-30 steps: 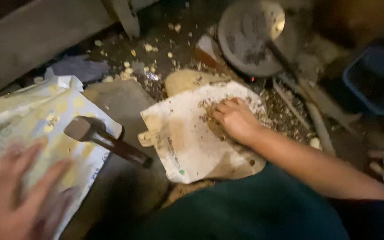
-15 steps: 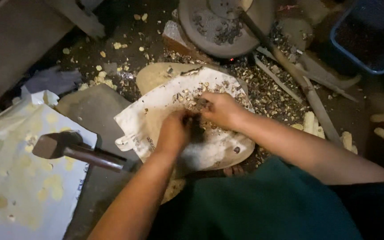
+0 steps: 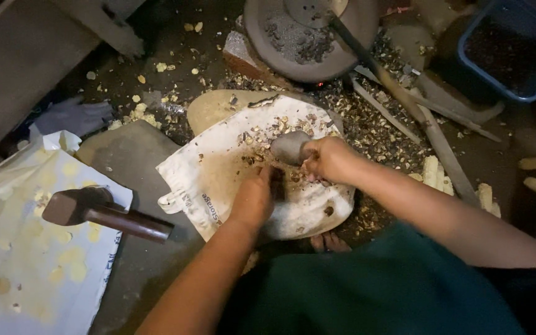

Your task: Cracking nuts with a mallet and extracting the kernels by hand

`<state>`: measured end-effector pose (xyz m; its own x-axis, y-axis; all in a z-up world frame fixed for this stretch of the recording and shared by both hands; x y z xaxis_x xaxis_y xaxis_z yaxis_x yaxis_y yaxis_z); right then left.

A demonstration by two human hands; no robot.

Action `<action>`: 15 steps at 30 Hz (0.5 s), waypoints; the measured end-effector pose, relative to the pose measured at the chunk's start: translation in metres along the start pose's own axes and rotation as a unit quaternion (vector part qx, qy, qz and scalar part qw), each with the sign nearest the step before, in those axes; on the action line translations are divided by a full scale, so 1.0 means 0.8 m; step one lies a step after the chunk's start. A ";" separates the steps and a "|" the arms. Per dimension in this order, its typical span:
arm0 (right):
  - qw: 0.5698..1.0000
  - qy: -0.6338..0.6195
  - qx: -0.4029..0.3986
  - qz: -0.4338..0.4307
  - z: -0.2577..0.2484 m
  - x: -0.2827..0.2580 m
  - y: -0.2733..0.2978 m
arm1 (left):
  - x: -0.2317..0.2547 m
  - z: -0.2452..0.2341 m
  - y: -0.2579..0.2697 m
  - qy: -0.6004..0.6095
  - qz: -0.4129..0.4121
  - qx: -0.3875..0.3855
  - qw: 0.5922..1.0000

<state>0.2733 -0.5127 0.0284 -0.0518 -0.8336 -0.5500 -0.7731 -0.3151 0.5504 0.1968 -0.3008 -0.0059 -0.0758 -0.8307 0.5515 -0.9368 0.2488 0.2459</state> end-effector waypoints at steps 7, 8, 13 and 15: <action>0.991 -0.074 0.066 -0.087 0.019 -0.032 0.013 | -0.007 0.019 -0.024 0.303 -0.124 0.101 0.939; 0.983 -0.090 0.058 -0.150 0.029 -0.033 -0.002 | -0.015 0.026 -0.027 0.415 -0.184 0.048 0.890; 0.951 0.053 0.175 -0.251 -0.043 -0.085 0.046 | -0.027 -0.012 -0.036 0.659 -0.244 -0.083 0.706; 0.920 0.111 0.219 -0.305 -0.073 -0.129 0.062 | -0.024 -0.106 -0.014 0.600 -0.178 -0.064 0.777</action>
<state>0.2776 -0.4685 0.1491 0.5694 -0.6487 -0.5050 -0.7983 -0.5829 -0.1513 0.2376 -0.2458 0.0482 0.6256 0.1855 0.7577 -0.7780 0.2199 0.5885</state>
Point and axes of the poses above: each hand's wrist, its own y-axis away from the middle knuckle, its own z-axis out of the palm, x = y × z, the point moved 1 cm from there along -y, towards the middle knuckle, and after that the axes turned 1 degree about y, right-handed, at the moved point
